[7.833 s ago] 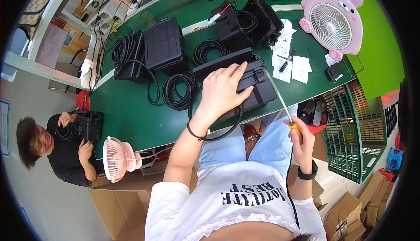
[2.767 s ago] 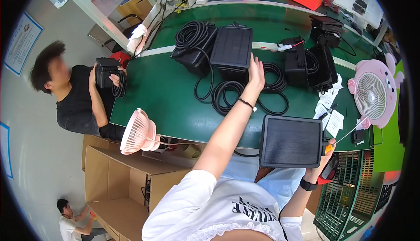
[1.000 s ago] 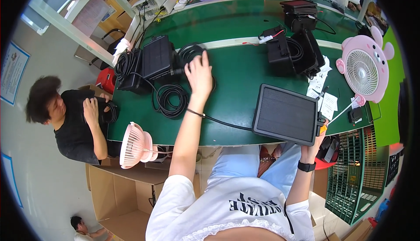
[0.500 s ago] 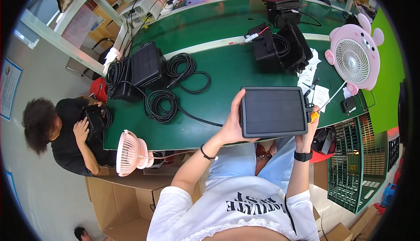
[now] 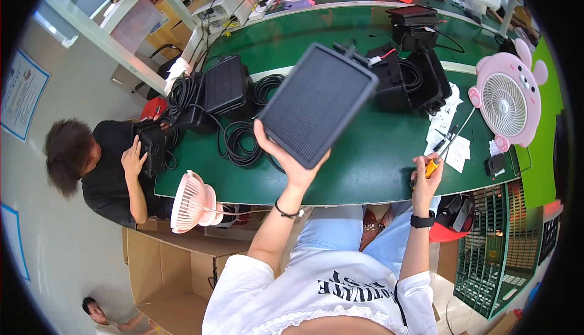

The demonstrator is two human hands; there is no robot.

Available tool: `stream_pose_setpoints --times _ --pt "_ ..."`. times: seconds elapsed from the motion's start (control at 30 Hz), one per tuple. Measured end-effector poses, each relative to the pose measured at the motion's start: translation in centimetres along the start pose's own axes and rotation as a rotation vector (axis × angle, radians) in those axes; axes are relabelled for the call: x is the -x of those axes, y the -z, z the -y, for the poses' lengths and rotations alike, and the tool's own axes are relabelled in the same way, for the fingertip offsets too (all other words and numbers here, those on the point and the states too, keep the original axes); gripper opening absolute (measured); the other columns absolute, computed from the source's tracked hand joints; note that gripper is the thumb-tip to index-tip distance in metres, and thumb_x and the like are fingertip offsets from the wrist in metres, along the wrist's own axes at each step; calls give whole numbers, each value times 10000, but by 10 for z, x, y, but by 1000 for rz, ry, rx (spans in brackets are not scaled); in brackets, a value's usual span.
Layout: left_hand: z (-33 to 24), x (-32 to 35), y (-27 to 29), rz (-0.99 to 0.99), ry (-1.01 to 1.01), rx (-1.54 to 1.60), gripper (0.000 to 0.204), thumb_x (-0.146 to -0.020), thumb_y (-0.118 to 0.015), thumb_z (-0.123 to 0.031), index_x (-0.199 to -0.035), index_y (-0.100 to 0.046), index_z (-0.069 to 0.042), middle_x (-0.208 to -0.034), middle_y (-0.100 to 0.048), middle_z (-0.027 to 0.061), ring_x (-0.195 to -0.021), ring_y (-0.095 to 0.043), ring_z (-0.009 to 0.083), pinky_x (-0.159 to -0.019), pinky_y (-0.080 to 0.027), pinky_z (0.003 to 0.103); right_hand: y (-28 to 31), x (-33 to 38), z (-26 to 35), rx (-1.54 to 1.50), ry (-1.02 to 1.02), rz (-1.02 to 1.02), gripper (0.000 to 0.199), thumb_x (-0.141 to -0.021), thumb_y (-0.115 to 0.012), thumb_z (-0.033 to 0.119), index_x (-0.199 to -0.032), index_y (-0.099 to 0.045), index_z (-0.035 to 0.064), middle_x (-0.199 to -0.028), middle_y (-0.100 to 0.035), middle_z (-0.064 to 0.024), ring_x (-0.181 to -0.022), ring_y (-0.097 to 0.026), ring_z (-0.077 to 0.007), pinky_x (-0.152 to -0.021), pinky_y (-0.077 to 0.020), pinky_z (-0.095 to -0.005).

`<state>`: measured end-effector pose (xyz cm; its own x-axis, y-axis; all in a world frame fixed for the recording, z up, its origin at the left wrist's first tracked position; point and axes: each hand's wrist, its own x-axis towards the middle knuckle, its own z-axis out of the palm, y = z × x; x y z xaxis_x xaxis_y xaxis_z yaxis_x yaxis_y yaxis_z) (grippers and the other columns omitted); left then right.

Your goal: Assembling cables into plastic enclosures using a screwdriver on a production line.

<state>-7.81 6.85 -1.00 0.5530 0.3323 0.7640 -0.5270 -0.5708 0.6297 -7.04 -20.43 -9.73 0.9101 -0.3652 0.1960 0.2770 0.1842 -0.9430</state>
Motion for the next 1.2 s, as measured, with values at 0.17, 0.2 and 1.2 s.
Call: stream_pose_setpoints --times 0.17,0.2,1.2 --pt "17 -29 -11 -213 -13 67 1345 -599 -898 -102 -1530 72 -49 -1524 -97 205 -1400 -214 325 -1159 -193 473 3 1 -1 100 15 49 160 -955 -594 46 -1049 -466 65 -872 -605 -55 -654 -516 -43 -484 -388 -164" --pt "19 -32 -15 -218 19 71 1346 -609 -886 -82 -1524 101 -73 -1488 -167 214 -1368 -278 324 -1142 -232 467 2 1 -3 102 16 47 160 -955 -594 46 -1049 -466 65 -872 -605 -55 -654 -516 -43 -484 -388 -164" --pt "102 -75 -35 -664 134 -367 837 -631 -886 -161 -1336 -446 -59 -1303 -418 203 -1192 -444 372 -1042 -375 472 0 3 5 194 -5 103 187 -955 -590 72 -1119 -502 51 -802 -632 -35 -570 -486 -31 -500 -396 -176"
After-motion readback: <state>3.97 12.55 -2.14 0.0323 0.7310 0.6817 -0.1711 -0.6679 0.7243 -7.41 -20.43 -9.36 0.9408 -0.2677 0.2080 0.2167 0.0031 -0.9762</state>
